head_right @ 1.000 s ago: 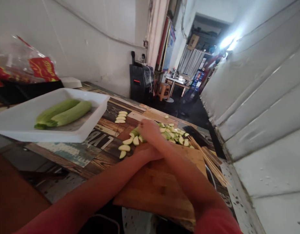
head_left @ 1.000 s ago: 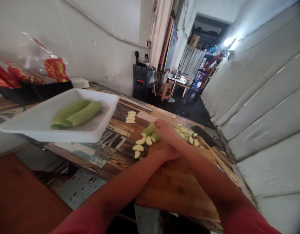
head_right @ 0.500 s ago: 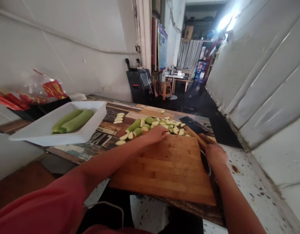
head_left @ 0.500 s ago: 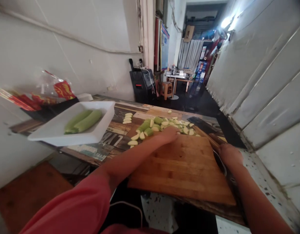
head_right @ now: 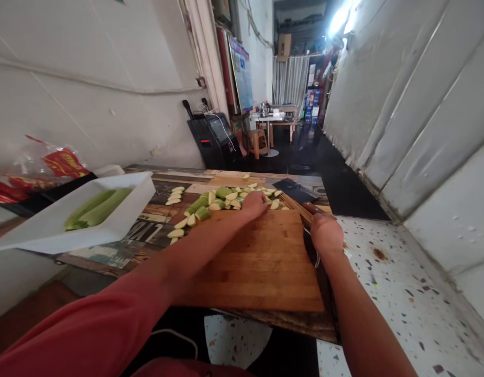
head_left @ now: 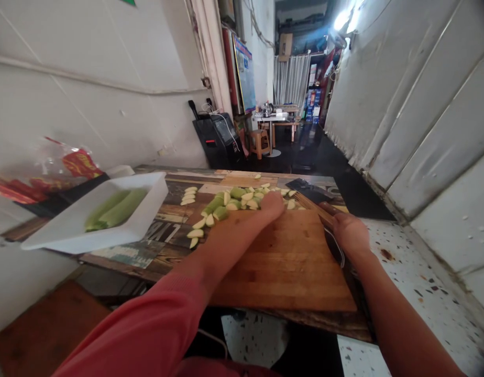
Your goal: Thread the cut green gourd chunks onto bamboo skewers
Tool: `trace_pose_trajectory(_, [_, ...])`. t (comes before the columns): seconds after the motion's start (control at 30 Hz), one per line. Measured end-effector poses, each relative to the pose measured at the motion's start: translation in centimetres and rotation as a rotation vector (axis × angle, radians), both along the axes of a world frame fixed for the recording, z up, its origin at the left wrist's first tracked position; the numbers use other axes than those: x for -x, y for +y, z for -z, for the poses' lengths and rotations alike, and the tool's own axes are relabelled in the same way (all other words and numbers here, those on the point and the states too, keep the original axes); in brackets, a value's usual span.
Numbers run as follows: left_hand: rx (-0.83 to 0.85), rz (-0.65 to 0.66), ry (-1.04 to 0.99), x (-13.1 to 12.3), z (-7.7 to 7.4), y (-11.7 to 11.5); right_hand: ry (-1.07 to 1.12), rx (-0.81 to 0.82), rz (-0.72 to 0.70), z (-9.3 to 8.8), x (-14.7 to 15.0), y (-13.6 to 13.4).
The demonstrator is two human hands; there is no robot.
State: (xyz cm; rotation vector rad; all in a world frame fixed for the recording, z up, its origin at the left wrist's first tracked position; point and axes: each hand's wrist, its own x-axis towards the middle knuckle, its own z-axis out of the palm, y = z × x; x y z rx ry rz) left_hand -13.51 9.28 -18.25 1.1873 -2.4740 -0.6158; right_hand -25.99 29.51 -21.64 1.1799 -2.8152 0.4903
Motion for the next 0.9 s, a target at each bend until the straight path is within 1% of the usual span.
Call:
trace_pose_trajectory(0.03, [-0.014,0.022,0.054,0.0,0.1,0.0,-0.013,0.060,-0.001,-0.2,-0.2,0.1])
trace_pose_trajectory(0.1, [-0.038,0.057,0.179,-0.4,0.2,0.0,-0.080,0.232,-0.002,-0.3,-0.3,0.3])
trace_pose_trajectory(0.13, [-0.076,0.060,0.257,-0.8,0.1,0.0,-0.142,0.326,-0.011,-0.2,-0.4,0.3])
trace_pose_trajectory(0.17, [-0.152,0.050,0.351,-1.4,0.0,0.0,-0.223,0.412,-0.032,-0.1,-0.5,0.3])
trace_pose_trajectory(0.2, [-0.273,0.032,0.453,-2.0,-0.3,-0.1,-0.314,0.492,-0.065,0.0,-0.6,0.3])
trace_pose_trajectory(0.23, [-0.428,0.007,0.550,-2.8,-0.7,-0.1,-0.396,0.561,-0.109,0.2,-0.8,0.3])
trace_pose_trajectory(0.3, [-0.747,-0.044,0.705,-4.7,-1.6,-0.3,-0.488,0.638,-0.228,0.5,-1.5,0.0])
trace_pose_trajectory(0.33, [-0.868,-0.070,0.758,-5.6,-2.1,-0.5,-0.489,0.646,-0.294,0.6,-2.0,-0.2])
trace_pose_trajectory(0.37, [-0.953,-0.092,0.794,-6.6,-2.6,-0.6,-0.463,0.637,-0.357,0.7,-2.6,-0.5])
trace_pose_trajectory(0.43, [-1.033,-0.132,0.832,-8.1,-3.4,-1.0,-0.376,0.593,-0.471,0.9,-3.9,-1.1])
trace_pose_trajectory(0.53, [-1.058,-0.139,0.857,-9.4,-4.0,-1.4,-0.250,0.499,-0.571,0.8,-5.5,-2.0])
trace_pose_trajectory(0.67, [-1.082,-0.092,0.930,-9.6,-4.0,-1.5,-0.180,0.340,-0.613,0.4,-6.2,-2.6])
trace_pose_trajectory(0.8, [-1.076,-0.139,1.008,-9.3,-3.9,-1.5,-0.174,0.233,-0.639,-1.1,-6.5,-3.3])
trace_pose_trajectory(0.87, [-1.078,-0.156,1.010,-9.2,-3.8,-1.5,-0.199,0.241,-0.647,-2.2,-7.2,-4.3])
trace_pose_trajectory(0.9, [-1.077,-0.142,0.998,-9.2,-3.7,-1.5,-0.218,0.249,-0.650,-2.7,-7.7,-4.9])
